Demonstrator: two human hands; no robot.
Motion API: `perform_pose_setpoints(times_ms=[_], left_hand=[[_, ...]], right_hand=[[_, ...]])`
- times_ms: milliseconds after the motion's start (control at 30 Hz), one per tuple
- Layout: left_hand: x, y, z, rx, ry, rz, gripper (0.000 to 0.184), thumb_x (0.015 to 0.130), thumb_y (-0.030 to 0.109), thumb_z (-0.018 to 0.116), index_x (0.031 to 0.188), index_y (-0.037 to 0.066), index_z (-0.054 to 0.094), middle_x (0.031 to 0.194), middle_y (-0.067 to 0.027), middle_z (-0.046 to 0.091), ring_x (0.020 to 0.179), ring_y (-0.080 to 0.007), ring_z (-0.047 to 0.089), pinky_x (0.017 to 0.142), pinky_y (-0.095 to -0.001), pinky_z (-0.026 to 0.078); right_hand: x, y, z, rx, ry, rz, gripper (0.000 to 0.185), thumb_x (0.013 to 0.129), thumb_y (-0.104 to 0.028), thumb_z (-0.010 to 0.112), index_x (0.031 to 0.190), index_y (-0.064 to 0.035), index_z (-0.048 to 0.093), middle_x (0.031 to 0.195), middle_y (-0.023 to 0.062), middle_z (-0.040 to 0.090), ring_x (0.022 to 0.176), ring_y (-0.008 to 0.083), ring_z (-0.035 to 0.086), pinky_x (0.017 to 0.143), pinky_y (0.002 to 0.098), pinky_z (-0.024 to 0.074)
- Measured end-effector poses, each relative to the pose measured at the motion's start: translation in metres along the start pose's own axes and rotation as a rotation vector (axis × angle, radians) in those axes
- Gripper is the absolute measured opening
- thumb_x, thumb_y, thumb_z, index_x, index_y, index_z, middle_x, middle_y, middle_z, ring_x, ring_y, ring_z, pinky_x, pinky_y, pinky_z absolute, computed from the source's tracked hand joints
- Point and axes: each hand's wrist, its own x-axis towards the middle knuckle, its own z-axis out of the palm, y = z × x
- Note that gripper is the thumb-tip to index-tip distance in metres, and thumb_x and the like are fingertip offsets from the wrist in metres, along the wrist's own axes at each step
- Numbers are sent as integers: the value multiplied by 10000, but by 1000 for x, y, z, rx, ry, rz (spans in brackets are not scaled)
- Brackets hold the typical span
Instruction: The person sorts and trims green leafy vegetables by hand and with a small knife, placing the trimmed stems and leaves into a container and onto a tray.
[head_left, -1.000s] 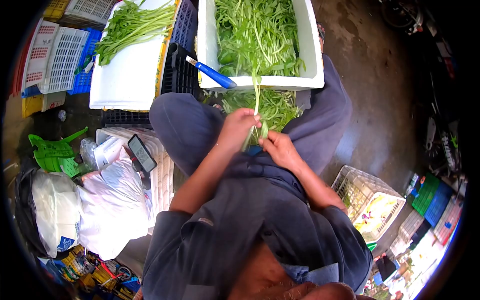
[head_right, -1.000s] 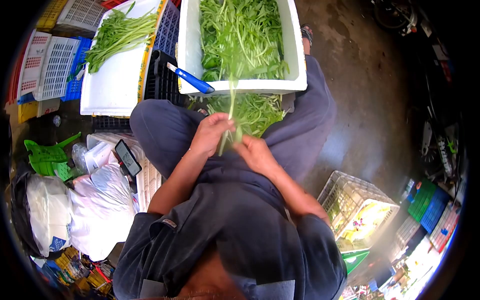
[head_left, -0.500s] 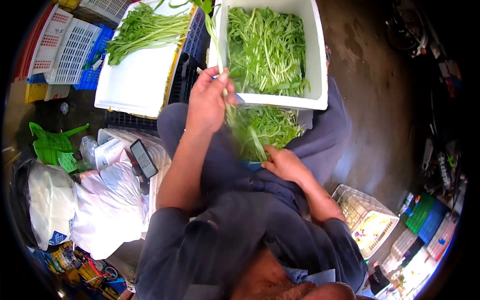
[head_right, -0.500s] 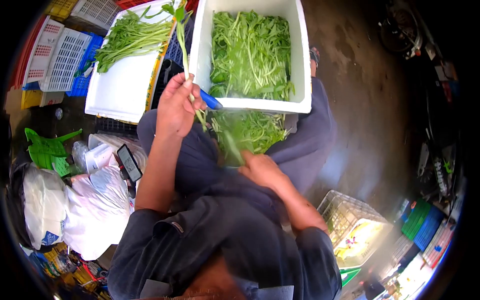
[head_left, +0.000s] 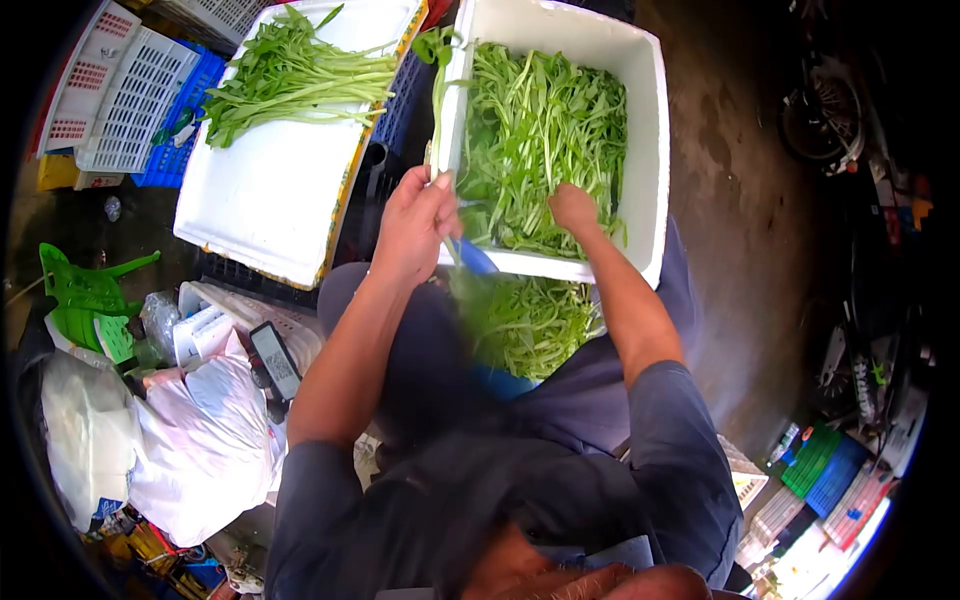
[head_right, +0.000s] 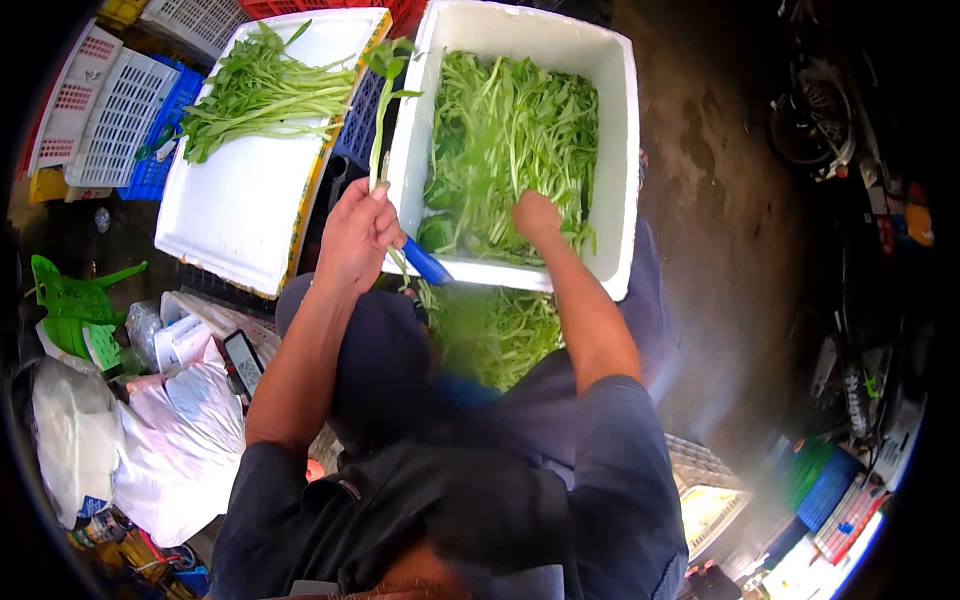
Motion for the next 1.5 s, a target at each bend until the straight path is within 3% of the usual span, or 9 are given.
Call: perform_pose_setpoints(times_ms=[267, 567, 800, 900, 1000, 1100, 1133, 1333, 1500], left_hand=[[13, -5, -8, -40, -106, -83, 140, 1021, 182, 608, 1100, 72, 570, 676, 43, 416, 580, -95, 416, 617, -310, 438], [8, -19, 5, 319, -58, -12, 180, 1024, 191, 605, 1111, 34, 619, 837, -41, 648, 725, -130, 618, 671, -283, 522], [-15, -33, 21, 251, -156, -114, 221, 1024, 197, 627, 1173, 34, 644, 879, 7, 649, 736, -73, 588, 633, -237, 483], [-22, -42, 19, 296, -199, -105, 204, 1001, 190, 658, 1147, 47, 664, 876, 33, 642, 727, -46, 566, 631, -223, 470], [-26, -49, 22, 381, -240, -80, 210, 990, 178, 665, 1151, 43, 665, 887, 30, 648, 734, -50, 569, 642, -223, 472], [-25, -54, 18, 457, -270, -48, 210, 983, 169, 667, 1151, 43, 673, 902, 29, 658, 755, -49, 575, 652, -221, 471], [-29, -52, 21, 462, -276, -49, 205, 982, 164, 666, 1147, 44, 678, 906, 30, 659, 760, -47, 573, 652, -219, 467], [-32, -60, 18, 661, -382, -30, 177, 966, 147, 669, 1113, 54, 700, 911, 38, 664, 741, -37, 547, 631, -202, 435], [-33, -60, 13, 638, -351, -77, 164, 965, 145, 677, 1100, 54, 689, 912, 28, 670, 713, -44, 560, 625, -198, 445]], right_hand=[[13, -7, 12, -9, 22, -46, 263, 937, -233, 598, 989, -9, 725, 991, 214, 743, 922, 346, 727, 760, 433, 576], [-157, -69, -65, 789, 135, -193, 171, 933, -161, 636, 894, 2, 667, 665, 141, 623, 617, 189, 636, 593, 380, 498], [-252, -102, -67, 617, 283, -322, 130, 894, -143, 670, 875, -16, 649, 819, 219, 674, 742, 443, 645, 667, 497, 514], [-264, -101, -72, 546, 341, -395, 138, 887, -147, 671, 890, -14, 636, 857, 230, 674, 781, 448, 651, 679, 509, 517], [-267, -90, -72, 490, 287, -405, 186, 898, -165, 685, 987, -3, 660, 884, 192, 703, 770, 371, 684, 709, 453, 536], [-251, -75, -66, 1091, 40, -265, 231, 954, -196, 685, 1046, 14, 655, 908, 78, 689, 802, 159, 657, 720, 320, 497], [-243, -73, -74, 1246, -7, -208, 322, 972, -251, 673, 1153, 13, 637, 1019, 45, 680, 873, 156, 640, 779, 298, 482], [-200, -88, -67, 1679, 51, -21, 249, 987, -283, 681, 1083, -54, 661, 868, 11, 660, 710, 109, 580, 674, 264, 455], [-207, -93, -61, 1581, 279, -104, 227, 1013, -260, 644, 1029, -34, 627, 790, 8, 621, 677, 103, 556, 622, 257, 444]])
